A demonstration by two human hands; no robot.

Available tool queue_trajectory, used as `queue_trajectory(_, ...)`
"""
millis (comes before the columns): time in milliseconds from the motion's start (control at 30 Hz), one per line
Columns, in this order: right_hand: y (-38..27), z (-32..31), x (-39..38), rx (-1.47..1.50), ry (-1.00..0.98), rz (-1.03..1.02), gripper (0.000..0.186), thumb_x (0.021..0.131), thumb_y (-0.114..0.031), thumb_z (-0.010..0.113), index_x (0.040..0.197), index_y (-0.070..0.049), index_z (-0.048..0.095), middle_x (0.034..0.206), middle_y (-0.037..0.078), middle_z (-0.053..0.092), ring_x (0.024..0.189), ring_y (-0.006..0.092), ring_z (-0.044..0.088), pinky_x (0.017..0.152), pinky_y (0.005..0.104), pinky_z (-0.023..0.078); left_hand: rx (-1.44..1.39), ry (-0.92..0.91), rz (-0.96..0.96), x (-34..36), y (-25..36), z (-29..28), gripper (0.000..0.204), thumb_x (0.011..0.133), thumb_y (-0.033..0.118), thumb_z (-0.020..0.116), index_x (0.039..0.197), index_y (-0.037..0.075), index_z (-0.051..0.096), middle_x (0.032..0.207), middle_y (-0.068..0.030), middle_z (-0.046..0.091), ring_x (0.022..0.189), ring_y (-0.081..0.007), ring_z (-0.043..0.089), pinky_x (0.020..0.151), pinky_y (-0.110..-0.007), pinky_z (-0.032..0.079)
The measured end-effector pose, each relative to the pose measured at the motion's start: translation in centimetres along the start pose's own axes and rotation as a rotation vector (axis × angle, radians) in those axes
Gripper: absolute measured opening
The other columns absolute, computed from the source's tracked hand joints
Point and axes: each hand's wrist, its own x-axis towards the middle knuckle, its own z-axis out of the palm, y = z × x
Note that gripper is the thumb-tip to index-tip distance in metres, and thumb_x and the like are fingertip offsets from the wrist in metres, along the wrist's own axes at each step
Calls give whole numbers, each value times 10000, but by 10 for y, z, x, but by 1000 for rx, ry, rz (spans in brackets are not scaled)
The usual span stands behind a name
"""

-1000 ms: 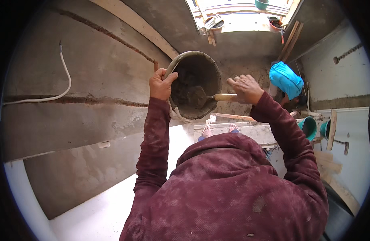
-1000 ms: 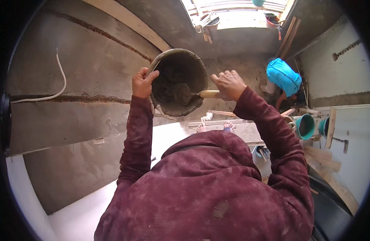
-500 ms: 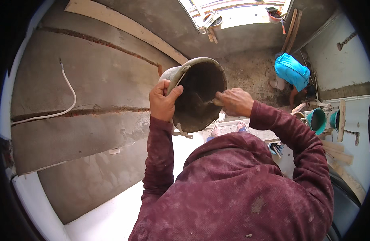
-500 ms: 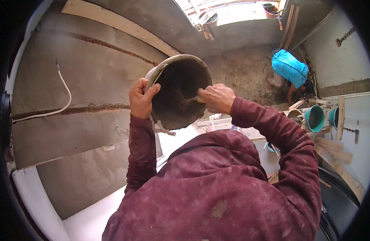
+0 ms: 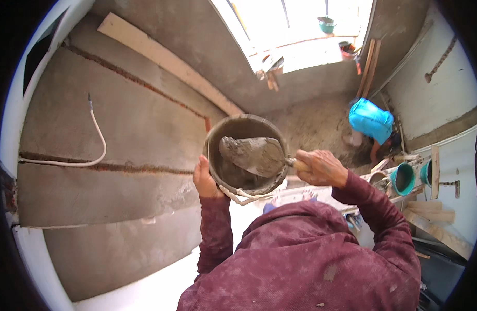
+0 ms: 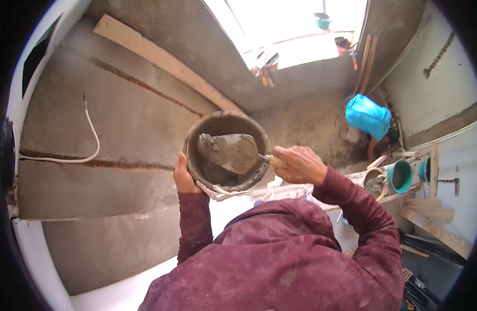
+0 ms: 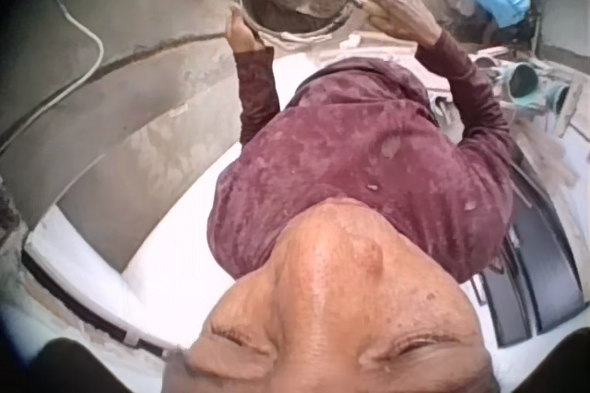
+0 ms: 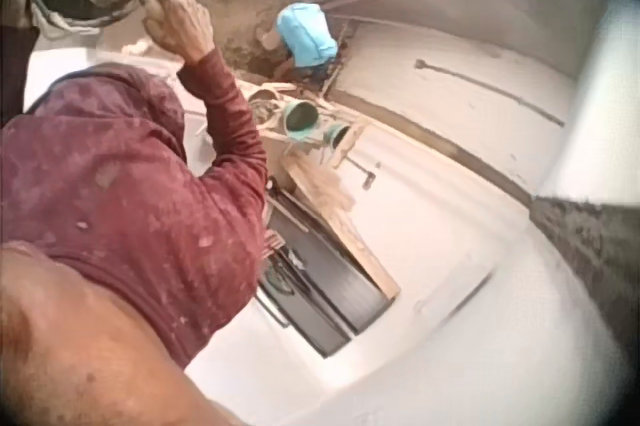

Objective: The person applies mortar to the upper interior edge of a window frame using a trowel while holding a bucket of mortar.

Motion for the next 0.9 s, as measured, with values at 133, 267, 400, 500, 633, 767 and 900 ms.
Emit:
queue_trajectory(133,-6,-33,-25,80,96,67,352,782,-333,698,970,-84,536,719,199,595,695,419,597,588,476,462,-16,0,-200,23,-54,-41,231,938,264,592,858,47,598,900,-43,617,751,-143,566,696,-292,468)
queue_trajectory(267,-52,-85,-68,-113,241,26,332,800,-346,702,976,-95,576,794,182,622,750,381,624,624,440,492,414,8,-72,12,-87,-33,215,750,208,766,764,55,617,689,-6,587,625,-110,526,593,-294,443)
queue_trajectory(400,-125,-150,-98,-275,393,-41,271,810,-304,693,946,-96,585,798,154,612,735,342,628,610,408,495,482,-116,-10,41,-124,-32,347,741,180,756,978,-36,624,881,-72,631,784,-187,575,723,-341,498)
queue_trajectory(500,-188,-191,-125,-614,428,-71,221,799,-259,690,899,-92,586,789,119,589,703,299,626,562,382,491,426,-206,-92,76,-156,-18,334,746,178,752,968,-26,608,870,-66,617,781,-170,574,689,-330,494)
queue_trajectory(633,-254,-206,-167,-775,627,216,231,782,-244,697,876,-77,568,768,98,573,677,293,623,530,381,482,298,-276,-220,78,-151,1,283,751,163,753,927,4,598,815,-49,596,694,-150,555,607,-311,485)
queue_trajectory(767,-342,-203,-200,-798,870,303,339,763,-253,732,990,-56,575,790,130,604,678,328,613,594,398,487,160,-360,-204,77,-143,33,285,744,155,762,916,2,595,781,-57,594,627,-162,573,532,-301,483)
queue_trajectory(900,-372,-203,-218,-1004,1060,258,392,773,-278,725,1047,-38,580,793,130,600,691,287,605,642,378,473,97,-499,-265,60,-68,60,294,746,167,753,931,-15,615,827,-96,629,724,-207,605,641,-346,499)
